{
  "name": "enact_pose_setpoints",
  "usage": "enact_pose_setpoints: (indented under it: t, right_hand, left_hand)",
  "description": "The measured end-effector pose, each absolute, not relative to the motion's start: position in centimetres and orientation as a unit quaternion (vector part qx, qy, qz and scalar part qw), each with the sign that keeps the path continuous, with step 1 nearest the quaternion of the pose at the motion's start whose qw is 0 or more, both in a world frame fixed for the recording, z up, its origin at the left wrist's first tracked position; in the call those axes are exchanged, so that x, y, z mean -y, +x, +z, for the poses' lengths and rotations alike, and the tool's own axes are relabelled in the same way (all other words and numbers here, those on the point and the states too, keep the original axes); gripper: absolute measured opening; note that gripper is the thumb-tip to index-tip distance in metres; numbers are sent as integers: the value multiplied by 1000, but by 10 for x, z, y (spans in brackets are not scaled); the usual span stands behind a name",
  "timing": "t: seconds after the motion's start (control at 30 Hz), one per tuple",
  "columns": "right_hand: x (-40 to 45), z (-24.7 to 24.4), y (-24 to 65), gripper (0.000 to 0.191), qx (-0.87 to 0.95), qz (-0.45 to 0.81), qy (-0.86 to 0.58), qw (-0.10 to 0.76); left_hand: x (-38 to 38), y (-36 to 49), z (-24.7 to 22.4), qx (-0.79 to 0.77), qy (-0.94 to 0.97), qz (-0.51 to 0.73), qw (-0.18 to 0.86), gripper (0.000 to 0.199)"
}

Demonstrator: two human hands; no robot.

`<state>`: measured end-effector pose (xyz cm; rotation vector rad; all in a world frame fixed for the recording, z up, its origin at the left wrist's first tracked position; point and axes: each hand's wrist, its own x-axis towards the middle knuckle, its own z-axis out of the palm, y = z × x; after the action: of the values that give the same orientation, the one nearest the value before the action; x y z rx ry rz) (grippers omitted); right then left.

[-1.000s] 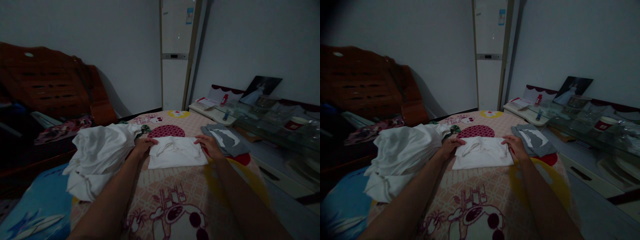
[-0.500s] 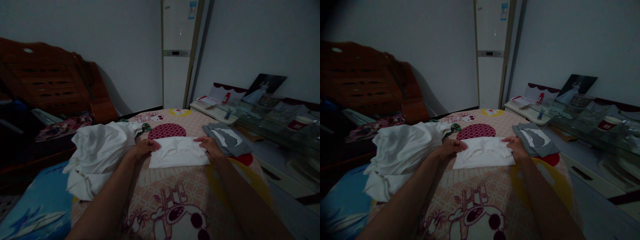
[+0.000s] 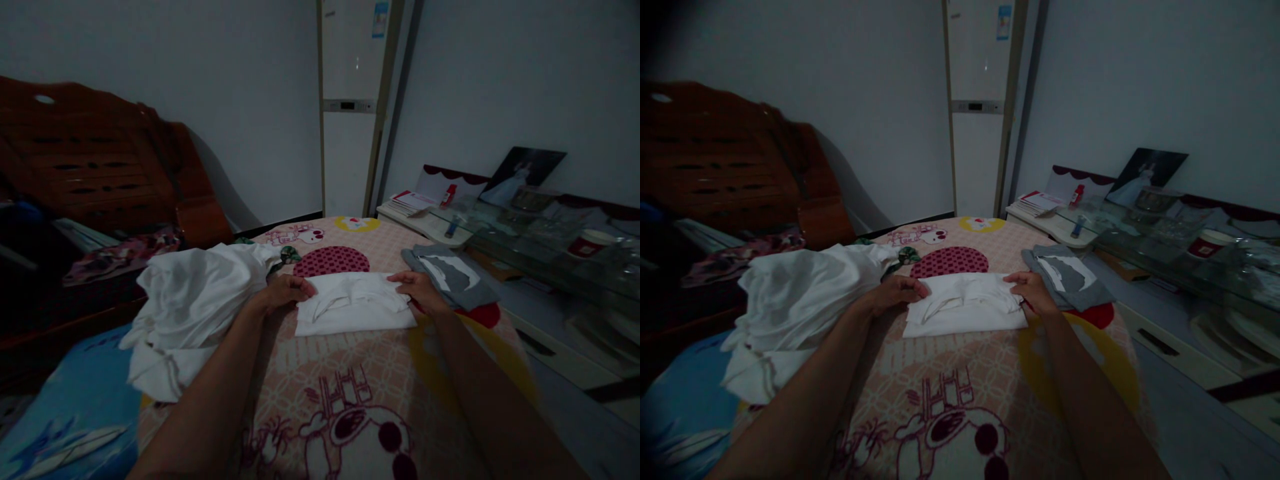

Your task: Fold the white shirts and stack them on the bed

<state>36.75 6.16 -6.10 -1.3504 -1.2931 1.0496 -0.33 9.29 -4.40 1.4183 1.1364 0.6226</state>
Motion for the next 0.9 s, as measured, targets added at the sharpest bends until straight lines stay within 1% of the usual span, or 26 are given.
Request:
enact_pose_setpoints:
  t: [0.1,0.17,0.23,0.27,0.33,0.43,0.53,0.77,0.9]
  right_hand:
    - [-62,-61,372,23,504,398,-576,506]
    - [-62,-61,375,21,473,374,-592,535]
    - [-62,-60,378,19,458,366,-598,546]
    - [-61,-58,380,18,462,369,-603,536]
    - [-59,-56,382,21,485,384,-619,484]
    - [-55,-52,384,33,522,414,-643,379]
    - [-51,-48,385,37,545,429,-647,318]
    - [-49,-46,390,36,578,472,-608,271]
    - [-51,-51,392,35,582,491,-595,257]
  left_hand:
    - [-93,-4,-44,-478,600,273,581,18]
    - [-94,-3,-44,-473,589,297,584,18]
    - [-94,-3,-44,-482,576,327,573,18]
    - [-95,-3,-44,-494,571,338,562,19]
    - [-95,-4,-43,-516,572,339,540,24]
    - [-94,-6,-42,-538,598,271,529,35]
    - [-93,-8,-42,-552,615,200,527,42]
    - [-94,-10,-42,-557,635,159,511,50]
    - [-94,-10,-39,-540,653,118,518,48]
